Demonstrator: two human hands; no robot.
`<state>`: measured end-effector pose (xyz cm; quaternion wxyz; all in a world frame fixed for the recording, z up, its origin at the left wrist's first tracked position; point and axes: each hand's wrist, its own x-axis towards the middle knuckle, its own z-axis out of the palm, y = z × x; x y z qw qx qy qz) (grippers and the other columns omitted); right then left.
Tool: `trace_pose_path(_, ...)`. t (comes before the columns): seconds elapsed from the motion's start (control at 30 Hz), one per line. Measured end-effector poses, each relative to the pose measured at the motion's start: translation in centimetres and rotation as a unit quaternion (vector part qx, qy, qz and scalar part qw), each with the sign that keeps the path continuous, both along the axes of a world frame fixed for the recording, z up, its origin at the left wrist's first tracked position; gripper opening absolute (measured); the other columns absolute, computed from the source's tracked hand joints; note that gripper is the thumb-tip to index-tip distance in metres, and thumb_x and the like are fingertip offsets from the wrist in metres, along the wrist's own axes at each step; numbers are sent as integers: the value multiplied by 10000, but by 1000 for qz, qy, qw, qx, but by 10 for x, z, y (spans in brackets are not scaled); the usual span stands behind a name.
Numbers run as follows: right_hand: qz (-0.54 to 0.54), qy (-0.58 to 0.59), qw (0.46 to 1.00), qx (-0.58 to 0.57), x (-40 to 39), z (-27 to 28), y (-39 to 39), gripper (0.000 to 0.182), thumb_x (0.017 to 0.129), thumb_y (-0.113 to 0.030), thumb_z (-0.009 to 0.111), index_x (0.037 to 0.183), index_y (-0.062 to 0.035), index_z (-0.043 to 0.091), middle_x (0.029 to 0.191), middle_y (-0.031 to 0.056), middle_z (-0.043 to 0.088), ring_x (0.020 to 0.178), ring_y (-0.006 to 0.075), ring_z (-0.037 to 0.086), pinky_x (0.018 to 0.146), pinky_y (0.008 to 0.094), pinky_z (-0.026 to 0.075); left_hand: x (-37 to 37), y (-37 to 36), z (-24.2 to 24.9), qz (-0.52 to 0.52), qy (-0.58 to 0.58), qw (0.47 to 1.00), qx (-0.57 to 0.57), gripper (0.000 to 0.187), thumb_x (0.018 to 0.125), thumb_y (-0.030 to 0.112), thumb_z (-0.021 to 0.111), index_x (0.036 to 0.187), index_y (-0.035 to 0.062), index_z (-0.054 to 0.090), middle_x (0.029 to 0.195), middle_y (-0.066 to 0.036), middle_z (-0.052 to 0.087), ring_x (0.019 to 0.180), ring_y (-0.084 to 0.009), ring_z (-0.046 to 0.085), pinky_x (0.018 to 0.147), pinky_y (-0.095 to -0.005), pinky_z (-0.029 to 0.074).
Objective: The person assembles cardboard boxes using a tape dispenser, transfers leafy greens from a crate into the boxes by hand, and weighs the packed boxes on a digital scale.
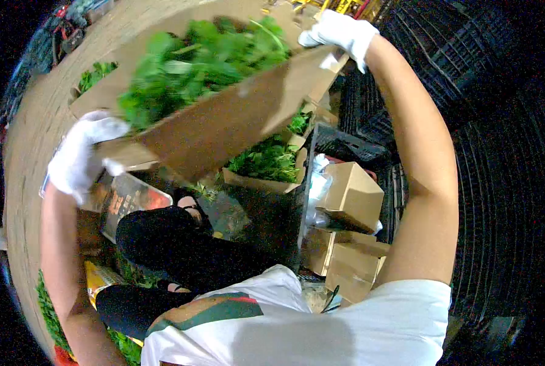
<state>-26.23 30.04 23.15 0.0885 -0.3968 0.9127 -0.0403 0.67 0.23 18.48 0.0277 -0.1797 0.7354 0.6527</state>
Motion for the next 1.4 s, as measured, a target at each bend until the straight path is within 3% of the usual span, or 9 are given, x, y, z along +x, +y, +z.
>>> trace_pose_path(0.07,-212,-155,954,-144,5,-11,41,288,688,-205,676,903,-34,587,670,79,600,537,184,604,407,299,486,-30,22,-20,-92,14,996,15,286,714,179,585,952,24,559,891,-90,557,797,-192,565,503,-321,500)
trace_pose_path(0.17,-327,-155,920,-147,-3,-37,95,248,716,-200,625,867,-6,587,659,98,604,450,202,586,346,289,461,-59,78,-38,-126,-24,987,99,186,765,90,532,872,-61,549,669,-133,600,467,-226,580,433,-295,485)
trace_pose_path(0.23,-373,-187,899,-134,1,-52,127,252,720,-203,621,876,-10,583,651,93,605,455,197,587,363,275,451,-75,100,-52,-236,-31,970,41,216,761,154,582,840,-47,571,802,-124,593,718,-229,611,482,-320,523)
trace_pose_path(0.3,-382,-213,890,-125,8,-69,160,268,724,-216,628,882,-6,578,653,94,606,456,193,584,384,282,460,-80,127,-73,-210,-54,973,76,226,781,152,569,851,-62,548,835,-149,575,540,-246,601,478,-333,530)
trace_pose_path(0.57,-367,-190,901,-129,-13,-144,261,305,703,-234,674,883,4,609,704,73,611,532,168,567,456,291,462,-67,210,-102,-288,-130,936,153,279,806,201,562,865,-70,529,708,-157,605,516,-224,596,458,-290,506)
trace_pose_path(0.7,-306,-212,914,-161,-19,-153,258,302,707,-194,674,905,25,609,733,73,618,616,185,587,484,309,483,-44,239,-121,-291,-123,938,142,297,824,213,509,793,-81,528,591,-144,575,510,-224,601,480,-320,482)
trace_pose_path(0.97,-301,-233,918,-114,-13,-135,214,303,727,-214,677,895,30,611,753,81,609,623,186,594,467,308,515,-16,264,-142,-296,-159,925,178,262,823,203,546,853,-58,542,704,-101,582,560,-164,583,506,-265,488)
trace_pose_path(1.17,-327,-222,897,-197,-42,-126,217,271,719,-196,684,872,17,614,758,84,621,616,177,599,474,296,509,-55,242,-125,-243,-94,959,115,203,799,141,528,814,-60,502,671,-125,568,523,-211,592,475,-290,481)
trace_pose_path(1.4,-358,-169,883,-253,-103,-130,179,199,754,-150,645,896,-16,607,758,60,633,597,165,601,452,292,479,-127,217,-142,-126,-61,974,179,141,790,80,501,813,-60,503,718,-152,569,576,-252,602,493,-306,511)
